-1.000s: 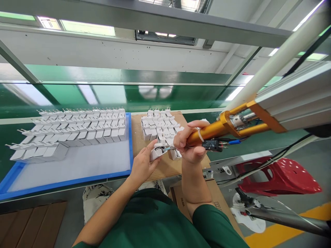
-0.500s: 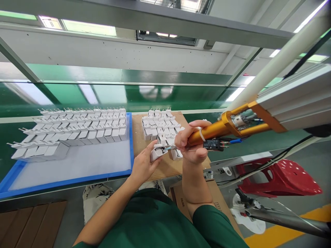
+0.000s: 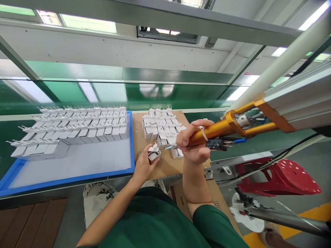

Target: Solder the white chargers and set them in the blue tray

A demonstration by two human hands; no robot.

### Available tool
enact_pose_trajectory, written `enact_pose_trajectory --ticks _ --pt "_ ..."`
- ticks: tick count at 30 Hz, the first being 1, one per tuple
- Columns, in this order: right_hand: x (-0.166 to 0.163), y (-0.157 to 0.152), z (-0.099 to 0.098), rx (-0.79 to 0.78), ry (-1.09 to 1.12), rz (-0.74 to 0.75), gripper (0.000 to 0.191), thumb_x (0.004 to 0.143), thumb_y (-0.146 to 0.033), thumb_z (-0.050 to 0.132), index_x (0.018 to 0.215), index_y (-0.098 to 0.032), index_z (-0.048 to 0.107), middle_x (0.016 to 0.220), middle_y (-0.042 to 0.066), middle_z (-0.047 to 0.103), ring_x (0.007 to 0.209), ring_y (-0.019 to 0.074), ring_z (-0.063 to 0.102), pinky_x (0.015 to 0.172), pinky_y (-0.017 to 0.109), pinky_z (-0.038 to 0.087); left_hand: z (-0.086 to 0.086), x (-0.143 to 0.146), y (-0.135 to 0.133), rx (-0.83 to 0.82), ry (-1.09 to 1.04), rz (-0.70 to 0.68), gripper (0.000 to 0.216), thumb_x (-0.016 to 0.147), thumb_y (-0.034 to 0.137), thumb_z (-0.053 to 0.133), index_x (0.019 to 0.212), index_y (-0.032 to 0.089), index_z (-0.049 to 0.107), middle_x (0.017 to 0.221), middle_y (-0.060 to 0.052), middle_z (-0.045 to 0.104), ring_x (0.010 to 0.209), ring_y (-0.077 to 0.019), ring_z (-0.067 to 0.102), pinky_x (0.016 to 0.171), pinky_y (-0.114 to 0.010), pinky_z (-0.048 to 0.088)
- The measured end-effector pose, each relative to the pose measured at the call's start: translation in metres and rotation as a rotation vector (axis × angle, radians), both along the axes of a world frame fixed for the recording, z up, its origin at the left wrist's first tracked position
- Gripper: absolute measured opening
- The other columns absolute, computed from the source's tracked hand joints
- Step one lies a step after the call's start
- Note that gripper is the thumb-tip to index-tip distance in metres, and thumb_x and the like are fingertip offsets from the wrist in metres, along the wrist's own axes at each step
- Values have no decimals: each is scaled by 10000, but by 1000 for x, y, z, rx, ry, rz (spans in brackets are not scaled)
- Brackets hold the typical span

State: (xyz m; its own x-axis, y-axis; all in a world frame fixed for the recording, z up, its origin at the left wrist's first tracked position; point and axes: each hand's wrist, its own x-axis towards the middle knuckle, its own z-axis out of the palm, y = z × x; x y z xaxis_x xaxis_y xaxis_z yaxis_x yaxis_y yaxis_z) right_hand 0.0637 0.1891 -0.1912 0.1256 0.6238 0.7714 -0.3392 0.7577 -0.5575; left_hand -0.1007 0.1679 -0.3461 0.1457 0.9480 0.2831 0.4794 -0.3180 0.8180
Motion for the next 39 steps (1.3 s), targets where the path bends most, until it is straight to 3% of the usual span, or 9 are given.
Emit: enact_pose_trajectory --ticks 4,12,21,31,39 --pt "0 0 0 10 -2 -2 482 791 -633 676 1131 -298 609 586 -86 501 334 61 344 308 211 341 -3 0 -9 -31 -4 10 502 891 297 677 1344 226 471 1253 -91 689 1095 -221 698 956 -362 556" --pt "-3 -2 -1 -47 -5 -69 521 728 -718 673 1081 -344 589 535 -107 450 291 70 270 265 236 271 7 1 -6 -12 268 34 391 813 303 768 1184 210 686 1062 -105 719 1029 -292 677 900 -453 550" --pt "-14 -6 5 57 -6 47 515 783 -694 637 1135 -322 585 563 -96 482 300 63 332 270 199 328 41 12 -1 -58 -176 -50 380 823 304 735 1180 205 654 978 -18 769 764 -152 692 752 -271 575" --pt "-21 -2 7 94 -12 81 505 784 -692 632 1154 -351 591 556 -101 463 280 64 323 243 203 318 55 16 -2 -23 -239 -27 386 802 348 752 1149 196 678 957 -36 771 797 -169 705 776 -282 585" --pt "-32 -4 19 91 1 100 487 788 -649 666 1139 -319 591 572 -99 475 307 50 330 264 188 321 55 16 -6 -113 -272 -28 386 795 367 767 1121 192 658 883 -6 755 710 -138 677 743 -260 580"
